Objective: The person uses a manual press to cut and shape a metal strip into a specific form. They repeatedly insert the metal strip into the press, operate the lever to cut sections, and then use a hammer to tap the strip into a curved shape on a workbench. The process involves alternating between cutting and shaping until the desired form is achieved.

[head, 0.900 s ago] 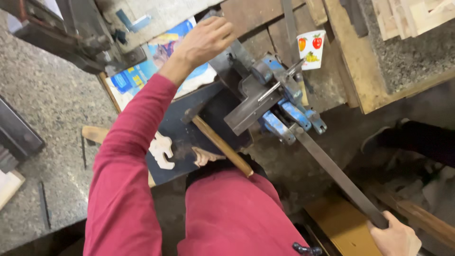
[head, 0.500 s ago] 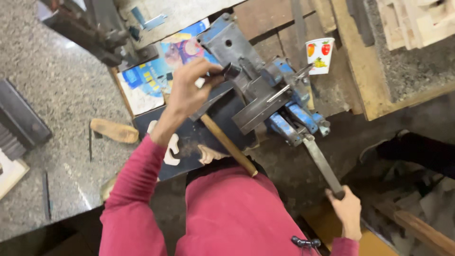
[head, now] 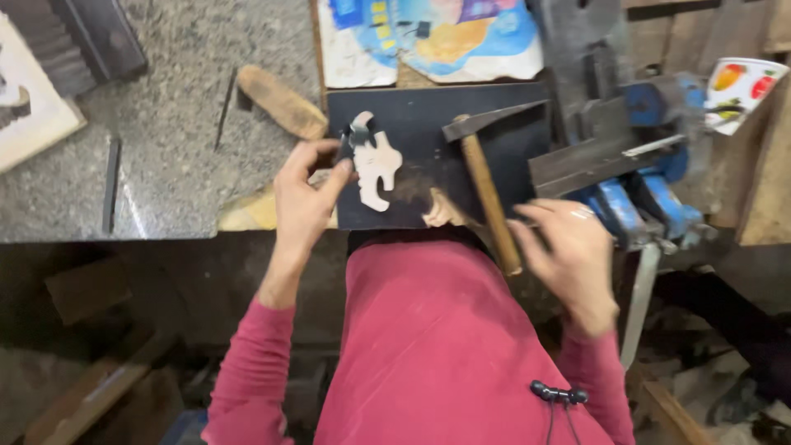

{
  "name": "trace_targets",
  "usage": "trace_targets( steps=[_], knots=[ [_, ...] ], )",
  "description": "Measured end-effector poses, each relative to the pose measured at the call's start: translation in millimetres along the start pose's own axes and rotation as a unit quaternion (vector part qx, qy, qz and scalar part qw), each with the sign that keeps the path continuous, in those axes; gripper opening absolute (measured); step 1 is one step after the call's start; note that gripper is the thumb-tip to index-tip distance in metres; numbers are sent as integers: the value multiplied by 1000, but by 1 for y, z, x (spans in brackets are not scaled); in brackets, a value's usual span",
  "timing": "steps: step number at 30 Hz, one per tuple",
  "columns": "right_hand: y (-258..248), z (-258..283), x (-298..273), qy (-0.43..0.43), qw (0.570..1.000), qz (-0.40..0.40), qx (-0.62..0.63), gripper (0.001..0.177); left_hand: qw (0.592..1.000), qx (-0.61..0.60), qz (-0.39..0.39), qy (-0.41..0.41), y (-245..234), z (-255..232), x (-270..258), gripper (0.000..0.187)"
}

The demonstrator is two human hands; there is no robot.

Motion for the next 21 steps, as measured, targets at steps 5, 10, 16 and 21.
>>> trace_targets(
  steps=[5,10,16,21],
  knots=[
    [124,52,28,-46,988,132,72,55,986,141,-43,75,-21,23,-38,20],
    [189,56,20,-78,982,168,30,81,960,239,-49,141,-8,38,-60,17],
    [206,48,1,-80,983,163,10,84,943,277,-20,181,4,50,-62,19],
    [206,44,1,-63,985,159,20,81,943,268,-3,199,11,48,-59,21]
  ],
)
Point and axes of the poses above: each hand's wrist, its own x-axis towards the middle knuckle, its own y-axis out of the palm, z = x × y, the point moved 8 cm from there along x, towards the middle knuckle, and after that the axes turned 12 degrees about -z, right-handed, at the moved point
